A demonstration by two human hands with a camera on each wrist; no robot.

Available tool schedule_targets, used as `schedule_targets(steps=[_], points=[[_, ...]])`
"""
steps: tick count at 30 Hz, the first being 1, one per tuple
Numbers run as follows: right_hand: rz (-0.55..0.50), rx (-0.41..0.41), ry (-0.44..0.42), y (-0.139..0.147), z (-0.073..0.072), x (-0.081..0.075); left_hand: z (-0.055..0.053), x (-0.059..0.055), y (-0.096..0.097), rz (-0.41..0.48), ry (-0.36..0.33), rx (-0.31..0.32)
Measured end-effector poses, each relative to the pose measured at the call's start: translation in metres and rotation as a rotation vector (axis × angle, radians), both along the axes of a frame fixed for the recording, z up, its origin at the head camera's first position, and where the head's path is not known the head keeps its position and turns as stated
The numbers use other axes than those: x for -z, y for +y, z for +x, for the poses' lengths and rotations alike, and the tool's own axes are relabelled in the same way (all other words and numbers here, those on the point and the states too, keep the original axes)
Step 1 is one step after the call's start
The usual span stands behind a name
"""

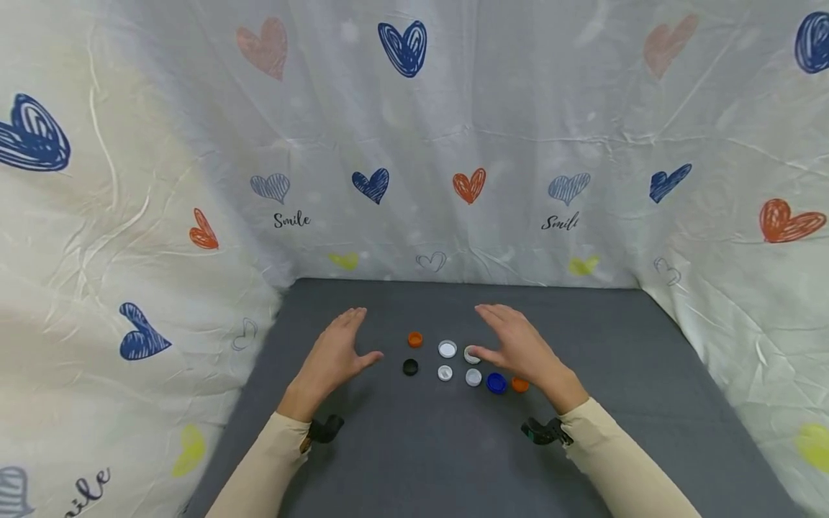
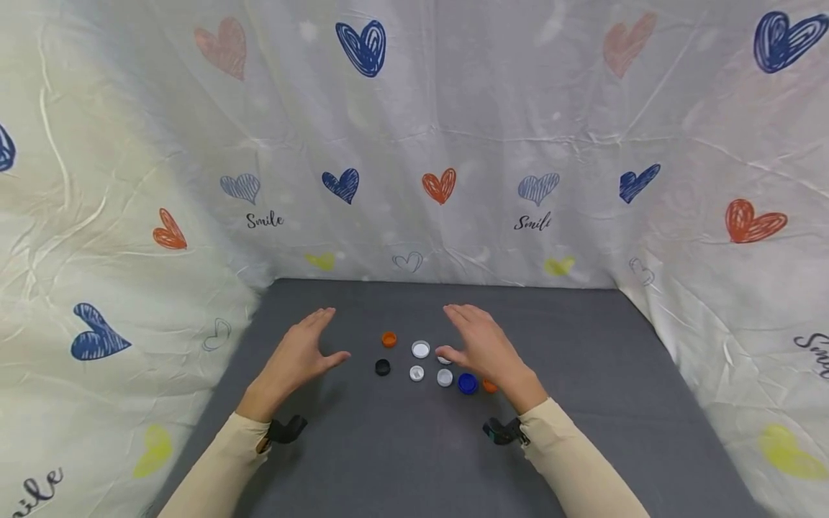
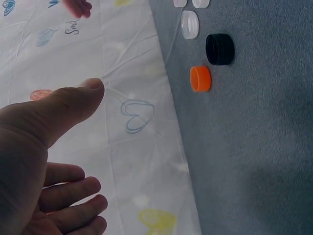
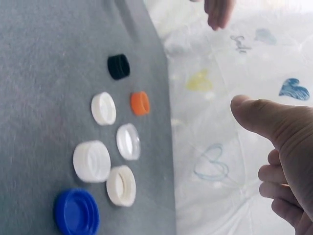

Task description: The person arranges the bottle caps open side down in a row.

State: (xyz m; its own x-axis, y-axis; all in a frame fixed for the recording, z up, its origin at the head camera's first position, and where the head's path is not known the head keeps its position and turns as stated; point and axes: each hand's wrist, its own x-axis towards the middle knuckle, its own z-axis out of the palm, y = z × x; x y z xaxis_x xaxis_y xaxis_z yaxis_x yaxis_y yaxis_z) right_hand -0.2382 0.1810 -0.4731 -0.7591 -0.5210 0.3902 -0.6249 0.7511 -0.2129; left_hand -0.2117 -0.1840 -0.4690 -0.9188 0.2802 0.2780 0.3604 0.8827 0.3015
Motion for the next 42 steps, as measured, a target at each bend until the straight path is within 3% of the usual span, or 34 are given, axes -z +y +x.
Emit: schedule_targets(steps=[14, 25, 42], points=[[0.047, -0.056, -0.072, -0.041, -0.006, 0.021, -0.007, 0.013, 0.011, 0.000, -0.025, 0.052], [0.069, -0.089, -0.132, -0.063, -0.010, 0.036, -0.015, 0.035, 0.024, -0.005, -0.078, 0.073], [0.123, -0.145, -0.120, -0.091, -0.016, 0.058, -0.027, 0.063, 0.038, -0.030, -0.136, 0.120]])
